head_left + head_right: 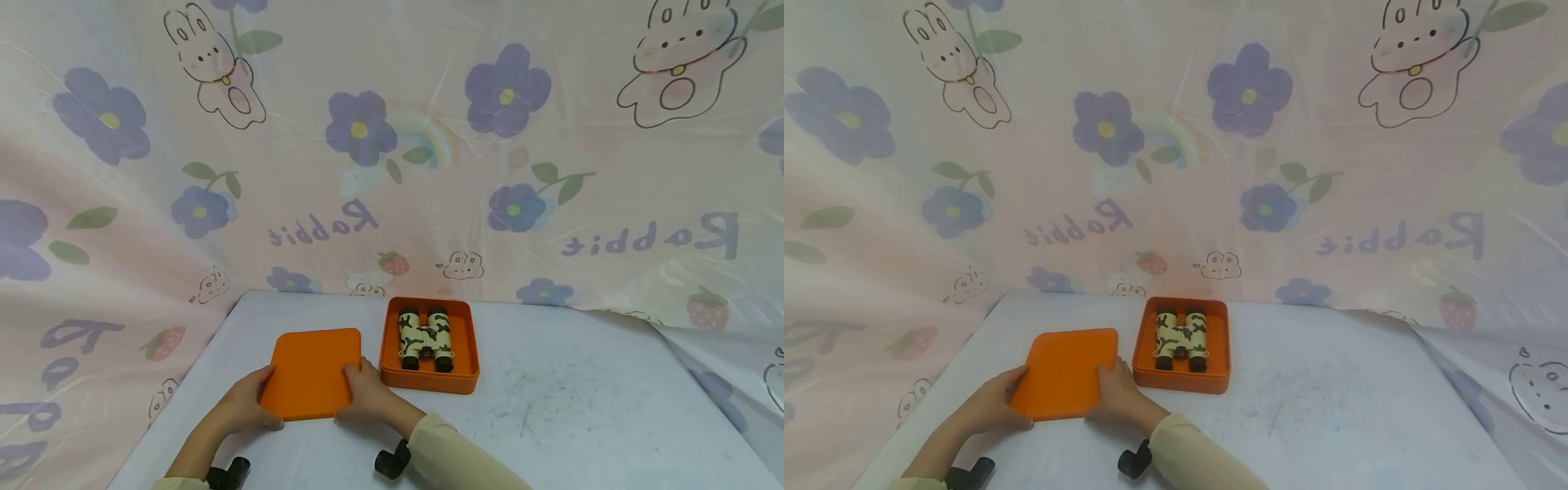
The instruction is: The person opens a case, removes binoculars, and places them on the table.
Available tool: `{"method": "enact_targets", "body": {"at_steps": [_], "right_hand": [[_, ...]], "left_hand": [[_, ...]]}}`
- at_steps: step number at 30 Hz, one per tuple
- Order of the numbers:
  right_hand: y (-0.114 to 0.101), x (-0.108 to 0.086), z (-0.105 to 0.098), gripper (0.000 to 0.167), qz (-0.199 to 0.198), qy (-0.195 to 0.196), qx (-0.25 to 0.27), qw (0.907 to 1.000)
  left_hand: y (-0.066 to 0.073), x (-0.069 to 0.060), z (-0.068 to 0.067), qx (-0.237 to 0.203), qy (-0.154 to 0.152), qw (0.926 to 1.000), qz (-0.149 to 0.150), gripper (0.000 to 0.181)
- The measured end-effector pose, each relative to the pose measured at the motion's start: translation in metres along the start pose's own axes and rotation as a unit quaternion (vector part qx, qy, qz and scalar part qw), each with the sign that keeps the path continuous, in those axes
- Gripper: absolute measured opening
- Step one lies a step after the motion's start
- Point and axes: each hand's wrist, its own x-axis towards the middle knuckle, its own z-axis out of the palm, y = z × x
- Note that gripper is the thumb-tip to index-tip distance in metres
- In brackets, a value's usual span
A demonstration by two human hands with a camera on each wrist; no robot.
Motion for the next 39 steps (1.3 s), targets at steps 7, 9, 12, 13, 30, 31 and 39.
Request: {"method": "enact_targets", "body": {"at_steps": [7, 9, 12, 13, 30, 31, 39], "right_hand": [[-0.006, -0.013, -0.012, 0.075, -0.031, -0.016, -0.023, 0.9991], [-0.007, -0.017, -0.019, 0.073, -0.043, -0.023, -0.024, 0.9985], [-0.008, -0.024, -0.030, 0.067, -0.067, -0.024, -0.017, 0.9973], [-0.007, -0.026, -0.033, 0.066, -0.076, -0.021, -0.015, 0.9968], [0.018, -0.053, -0.086, 0.047, -0.132, 0.054, -0.043, 0.9888], [0.019, -0.055, -0.090, 0.047, -0.130, 0.058, -0.050, 0.9885], [0.034, -0.063, -0.115, 0.049, -0.118, 0.079, -0.105, 0.9843]], "left_hand": [[0.001, 0.000, -0.001, 0.015, 0.000, 0.9999, 0.007, 0.109], [0.001, 0.001, -0.002, 0.013, 0.006, 0.9998, 0.014, 0.108], [0.002, 0.004, -0.001, -0.004, 0.022, 0.9993, 0.031, 0.101], [0.003, 0.005, -0.001, -0.010, 0.028, 0.9989, 0.037, 0.098], [0.046, 0.020, 0.011, -0.070, 0.081, 0.9864, 0.124, 0.066], [0.049, 0.021, 0.013, -0.078, 0.080, 0.9852, 0.130, 0.065], [0.076, 0.032, 0.025, -0.099, 0.068, 0.9800, 0.159, 0.064]]}}
